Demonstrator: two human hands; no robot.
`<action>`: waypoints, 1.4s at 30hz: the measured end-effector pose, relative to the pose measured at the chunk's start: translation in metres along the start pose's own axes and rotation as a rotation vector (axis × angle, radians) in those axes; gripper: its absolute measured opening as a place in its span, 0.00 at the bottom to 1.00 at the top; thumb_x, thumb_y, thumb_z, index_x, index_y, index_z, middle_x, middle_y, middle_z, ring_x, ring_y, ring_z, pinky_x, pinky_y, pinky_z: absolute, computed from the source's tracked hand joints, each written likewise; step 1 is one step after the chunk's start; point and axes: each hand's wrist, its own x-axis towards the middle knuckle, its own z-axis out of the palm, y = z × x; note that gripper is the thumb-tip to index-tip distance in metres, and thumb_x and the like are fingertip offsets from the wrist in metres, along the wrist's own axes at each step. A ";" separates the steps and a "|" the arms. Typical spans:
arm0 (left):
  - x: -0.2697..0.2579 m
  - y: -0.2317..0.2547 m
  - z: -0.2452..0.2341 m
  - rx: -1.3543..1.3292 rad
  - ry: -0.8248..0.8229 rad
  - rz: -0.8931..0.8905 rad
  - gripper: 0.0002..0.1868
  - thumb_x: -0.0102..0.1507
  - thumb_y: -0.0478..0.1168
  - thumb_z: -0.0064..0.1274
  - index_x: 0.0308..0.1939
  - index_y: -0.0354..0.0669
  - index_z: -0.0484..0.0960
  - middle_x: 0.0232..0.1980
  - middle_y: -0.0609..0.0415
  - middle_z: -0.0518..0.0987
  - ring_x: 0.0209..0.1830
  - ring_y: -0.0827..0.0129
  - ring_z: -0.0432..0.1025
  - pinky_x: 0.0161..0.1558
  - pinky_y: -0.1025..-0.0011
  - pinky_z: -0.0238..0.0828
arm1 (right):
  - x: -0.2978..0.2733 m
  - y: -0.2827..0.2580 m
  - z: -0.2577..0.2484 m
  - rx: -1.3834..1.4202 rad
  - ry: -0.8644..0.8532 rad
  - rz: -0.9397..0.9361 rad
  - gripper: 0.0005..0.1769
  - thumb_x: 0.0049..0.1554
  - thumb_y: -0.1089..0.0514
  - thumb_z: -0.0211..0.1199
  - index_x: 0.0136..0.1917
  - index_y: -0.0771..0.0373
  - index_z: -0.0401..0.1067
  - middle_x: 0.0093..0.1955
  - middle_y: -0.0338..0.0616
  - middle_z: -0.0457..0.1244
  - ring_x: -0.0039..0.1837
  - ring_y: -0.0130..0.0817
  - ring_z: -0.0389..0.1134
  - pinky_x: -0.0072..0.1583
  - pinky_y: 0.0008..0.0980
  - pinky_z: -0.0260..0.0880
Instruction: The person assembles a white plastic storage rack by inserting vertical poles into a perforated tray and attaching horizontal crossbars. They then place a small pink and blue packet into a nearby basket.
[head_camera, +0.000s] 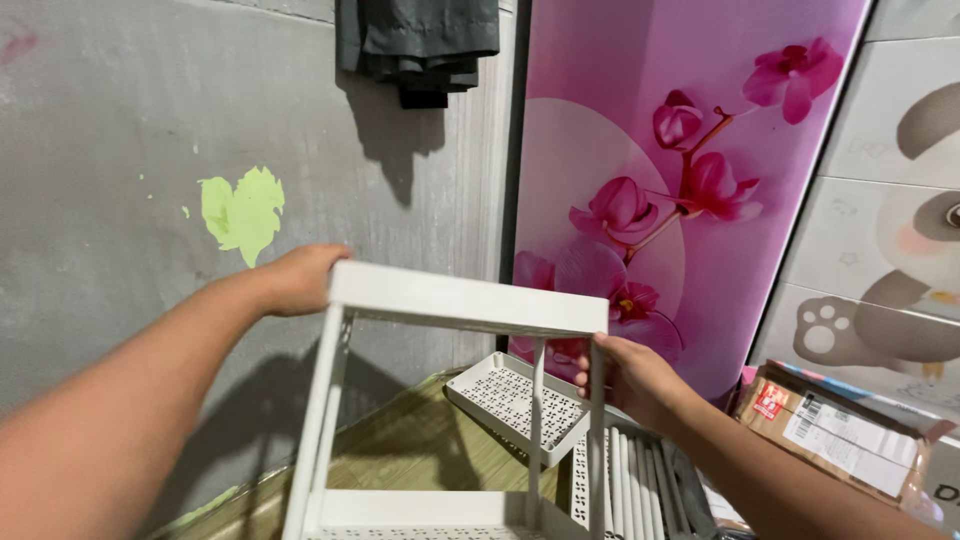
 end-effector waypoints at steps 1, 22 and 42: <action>-0.002 -0.005 -0.002 0.093 -0.065 -0.048 0.19 0.56 0.29 0.58 0.52 0.37 0.80 0.50 0.45 0.82 0.54 0.55 0.77 0.56 0.58 0.73 | -0.002 -0.002 0.006 0.005 -0.010 -0.044 0.18 0.67 0.48 0.45 0.49 0.64 0.68 0.40 0.43 0.63 0.43 0.36 0.66 0.54 0.45 0.70; -0.031 0.163 0.043 -0.151 0.158 0.269 0.26 0.54 0.37 0.65 0.56 0.44 0.76 0.50 0.43 0.83 0.53 0.51 0.78 0.50 0.58 0.75 | -0.027 -0.018 0.148 0.073 -0.267 -0.264 0.18 0.69 0.46 0.49 0.53 0.63 0.69 0.31 0.32 0.52 0.31 0.23 0.48 0.34 0.25 0.52; 0.000 0.136 0.029 -0.222 0.334 0.384 0.24 0.47 0.28 0.60 0.48 0.39 0.78 0.42 0.40 0.83 0.47 0.49 0.79 0.46 0.60 0.75 | -0.027 -0.038 0.119 -0.175 -0.111 -0.239 0.23 0.67 0.42 0.56 0.44 0.64 0.67 0.34 0.36 0.59 0.35 0.27 0.63 0.42 0.29 0.72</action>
